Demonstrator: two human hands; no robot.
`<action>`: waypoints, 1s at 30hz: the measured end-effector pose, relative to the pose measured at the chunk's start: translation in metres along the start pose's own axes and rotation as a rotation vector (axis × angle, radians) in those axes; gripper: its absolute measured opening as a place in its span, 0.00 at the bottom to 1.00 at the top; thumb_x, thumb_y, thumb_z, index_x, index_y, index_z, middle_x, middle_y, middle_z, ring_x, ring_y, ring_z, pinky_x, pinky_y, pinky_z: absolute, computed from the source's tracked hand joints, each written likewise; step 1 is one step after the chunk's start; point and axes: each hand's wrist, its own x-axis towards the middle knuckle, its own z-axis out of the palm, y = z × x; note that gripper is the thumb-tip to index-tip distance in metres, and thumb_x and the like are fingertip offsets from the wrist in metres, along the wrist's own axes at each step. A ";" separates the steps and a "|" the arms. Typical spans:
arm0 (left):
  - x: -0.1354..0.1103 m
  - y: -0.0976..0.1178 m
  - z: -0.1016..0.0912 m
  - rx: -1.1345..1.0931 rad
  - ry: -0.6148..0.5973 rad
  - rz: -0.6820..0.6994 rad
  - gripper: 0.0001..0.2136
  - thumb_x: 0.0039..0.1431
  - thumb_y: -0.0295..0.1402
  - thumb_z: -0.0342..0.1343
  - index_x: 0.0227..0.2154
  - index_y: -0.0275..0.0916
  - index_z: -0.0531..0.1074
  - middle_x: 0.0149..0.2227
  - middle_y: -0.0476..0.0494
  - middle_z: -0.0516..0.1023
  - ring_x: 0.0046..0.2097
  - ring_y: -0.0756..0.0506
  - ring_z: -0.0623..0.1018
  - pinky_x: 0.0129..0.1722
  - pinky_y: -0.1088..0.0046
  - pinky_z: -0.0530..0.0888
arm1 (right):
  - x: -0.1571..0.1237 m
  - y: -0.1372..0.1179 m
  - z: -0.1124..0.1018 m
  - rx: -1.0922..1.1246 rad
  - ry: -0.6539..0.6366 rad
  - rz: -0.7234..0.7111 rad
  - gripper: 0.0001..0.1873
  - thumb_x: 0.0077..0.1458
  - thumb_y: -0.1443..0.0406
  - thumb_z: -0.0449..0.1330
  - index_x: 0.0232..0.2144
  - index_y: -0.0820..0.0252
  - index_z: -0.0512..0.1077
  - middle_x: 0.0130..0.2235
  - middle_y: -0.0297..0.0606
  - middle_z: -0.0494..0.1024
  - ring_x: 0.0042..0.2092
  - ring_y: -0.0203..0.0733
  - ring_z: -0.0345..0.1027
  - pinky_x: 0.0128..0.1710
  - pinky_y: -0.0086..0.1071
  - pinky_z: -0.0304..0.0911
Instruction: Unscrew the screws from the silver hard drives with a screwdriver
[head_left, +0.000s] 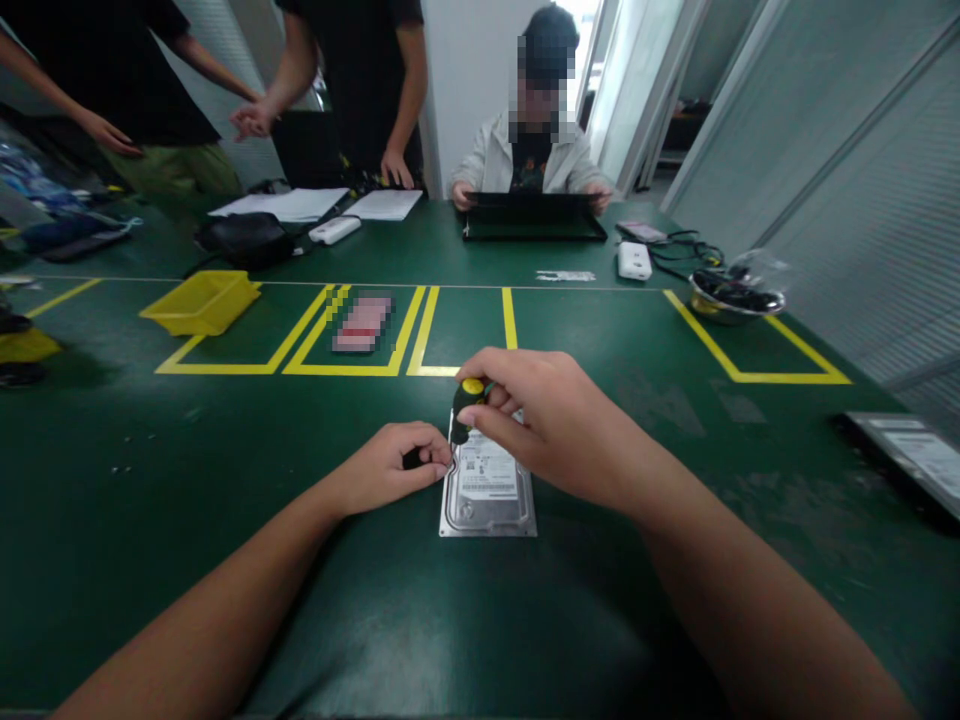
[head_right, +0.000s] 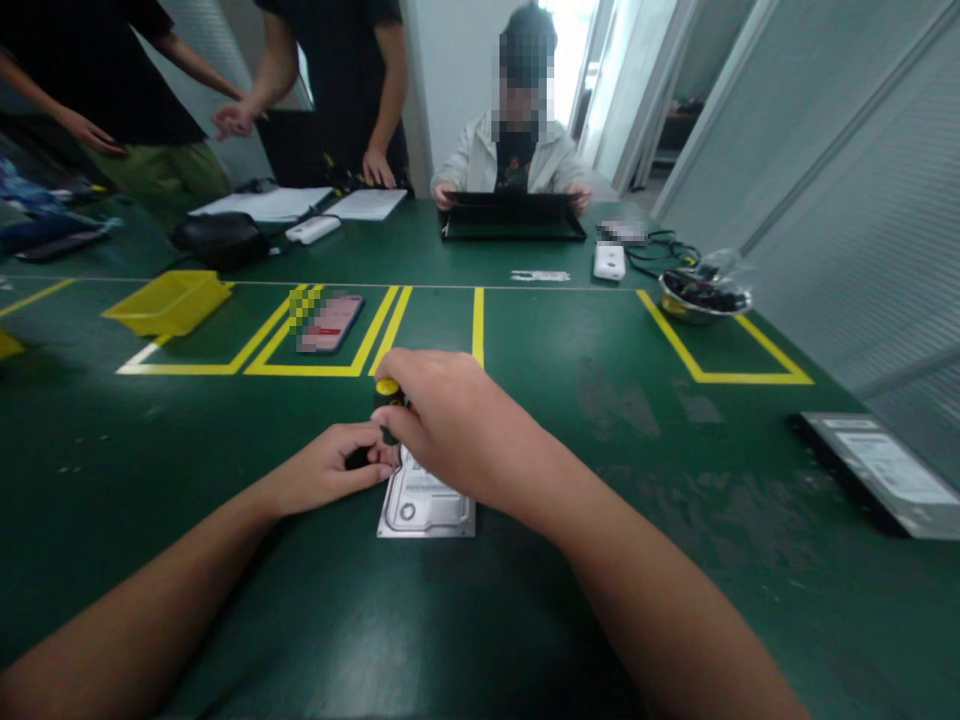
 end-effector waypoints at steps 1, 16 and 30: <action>0.000 0.000 0.000 0.001 -0.001 0.000 0.03 0.60 0.30 0.57 0.34 0.36 0.74 0.32 0.50 0.74 0.34 0.51 0.71 0.35 0.76 0.67 | 0.000 0.000 0.000 -0.004 0.002 -0.004 0.07 0.59 0.69 0.60 0.40 0.66 0.72 0.35 0.36 0.76 0.34 0.34 0.65 0.36 0.27 0.55; 0.001 0.002 0.000 0.009 -0.004 -0.003 0.03 0.60 0.30 0.57 0.34 0.37 0.74 0.32 0.50 0.74 0.34 0.51 0.72 0.35 0.75 0.67 | -0.002 -0.003 -0.001 -0.067 -0.015 -0.010 0.07 0.60 0.70 0.59 0.41 0.67 0.73 0.37 0.39 0.76 0.36 0.36 0.65 0.37 0.29 0.56; 0.001 -0.001 0.001 0.012 0.005 -0.009 0.03 0.61 0.30 0.57 0.34 0.37 0.75 0.32 0.51 0.75 0.33 0.51 0.72 0.35 0.76 0.67 | -0.003 -0.005 -0.001 -0.090 -0.021 -0.042 0.09 0.61 0.71 0.57 0.44 0.70 0.73 0.39 0.42 0.76 0.38 0.38 0.67 0.40 0.30 0.58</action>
